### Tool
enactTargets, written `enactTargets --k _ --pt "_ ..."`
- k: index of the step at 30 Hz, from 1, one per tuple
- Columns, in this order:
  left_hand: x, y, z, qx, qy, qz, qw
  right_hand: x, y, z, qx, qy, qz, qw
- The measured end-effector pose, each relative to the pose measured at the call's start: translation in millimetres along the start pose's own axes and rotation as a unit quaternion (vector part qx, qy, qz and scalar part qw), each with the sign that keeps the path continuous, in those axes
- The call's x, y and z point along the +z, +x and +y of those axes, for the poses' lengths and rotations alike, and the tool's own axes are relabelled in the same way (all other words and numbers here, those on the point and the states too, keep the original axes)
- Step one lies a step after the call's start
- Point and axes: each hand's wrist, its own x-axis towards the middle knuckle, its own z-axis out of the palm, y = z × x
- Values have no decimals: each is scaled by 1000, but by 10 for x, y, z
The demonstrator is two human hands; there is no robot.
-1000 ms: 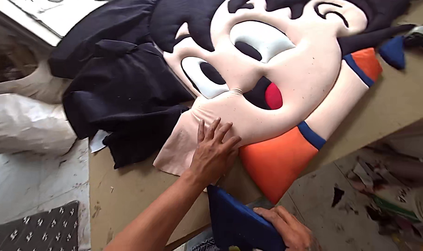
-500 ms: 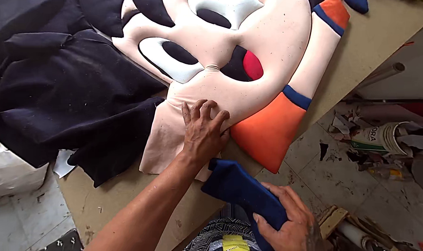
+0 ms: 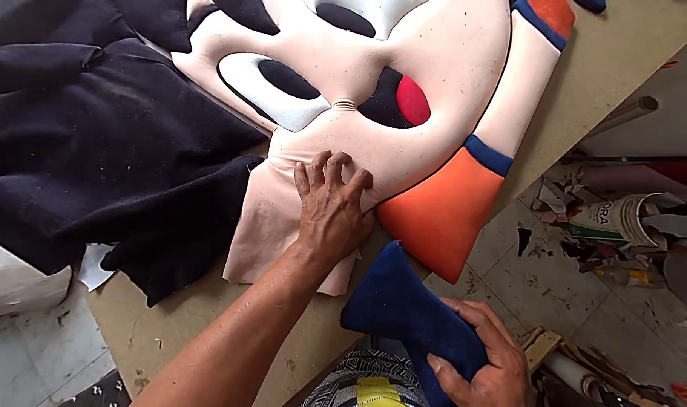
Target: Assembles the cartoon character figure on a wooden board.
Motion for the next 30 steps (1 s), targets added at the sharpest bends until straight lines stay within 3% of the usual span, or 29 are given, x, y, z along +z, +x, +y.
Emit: enactTargets --k 5,11,15,18,24,30 --pt "-7 -14 23 18 12 -16 1000 49 137 143 -14 -28 43 999" --pt "-5 -92 -165 103 11 -10 995 262 246 104 -75 -143 87 983" --pt "-67 -58 -312 173 5 -3 985 327 235 -24 -199 -137 56 969" --pt "-95 25 -356 181 16 -6 983 239 198 -258 -285 -72 -32 955" --pt "-132 135 -358 217 39 -19 975 465 354 31 -155 -297 43 941" --pt "-115 143 -385 234 31 -23 971 597 410 -30 -120 -351 92 924"
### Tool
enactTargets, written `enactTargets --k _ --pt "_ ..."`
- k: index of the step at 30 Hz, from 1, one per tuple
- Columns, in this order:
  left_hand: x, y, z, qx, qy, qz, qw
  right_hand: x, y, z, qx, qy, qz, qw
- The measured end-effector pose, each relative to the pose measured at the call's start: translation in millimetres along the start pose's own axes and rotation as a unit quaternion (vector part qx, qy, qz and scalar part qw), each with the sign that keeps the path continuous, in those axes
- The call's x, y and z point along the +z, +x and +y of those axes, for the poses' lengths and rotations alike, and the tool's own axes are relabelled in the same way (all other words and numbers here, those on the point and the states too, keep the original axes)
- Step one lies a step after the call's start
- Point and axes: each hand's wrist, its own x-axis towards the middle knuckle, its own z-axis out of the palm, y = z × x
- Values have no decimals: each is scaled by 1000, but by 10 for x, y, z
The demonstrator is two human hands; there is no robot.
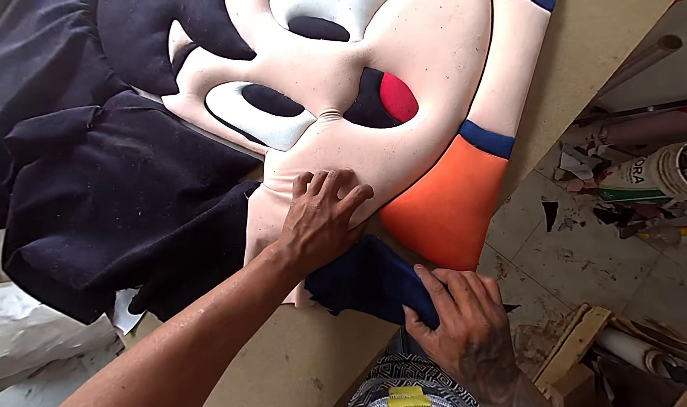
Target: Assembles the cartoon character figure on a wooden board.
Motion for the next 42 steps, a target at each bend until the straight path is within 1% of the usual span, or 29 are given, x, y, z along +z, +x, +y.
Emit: enactTargets --k 6,10,18,23,25,27,28,30,31,32,34,35,38,42 --pt "-17 76 -111 94 -38 -26 995 30 95 -83 16 -13 8 1000" --pt "-52 137 -170 130 -65 -51 988 39 149 -127 20 -6 13 1000" --pt "-54 182 -228 134 -66 -64 987 102 216 -165 39 -11 10 999" --pt "-63 207 -264 154 -62 -72 983 133 256 -182 58 6 14 998" --pt "-104 226 -298 167 -65 -90 980 151 273 -189 64 12 16 998" --pt "-205 280 -370 172 -83 -125 974 175 284 -191 70 14 19 997" --pt "-289 315 -411 162 -106 -152 969 187 287 -190 71 15 21 997" --pt "-470 384 -464 115 -174 -198 958 207 270 -194 74 18 23 997" --pt "-544 411 -439 88 -193 -200 957 215 259 -196 76 19 23 997" --pt "-588 423 -365 74 -193 -185 961 220 253 -192 78 20 22 997" --pt "-542 386 -155 80 -154 -134 976 222 248 -186 85 25 15 996" --pt "-452 343 -84 92 -128 -121 980 220 245 -192 89 29 10 996" --pt "-168 225 -51 100 -97 -94 986 187 260 -189 92 47 -13 995" --pt "-141 167 -48 84 -103 -68 989 17 199 -126 93 118 -48 987"
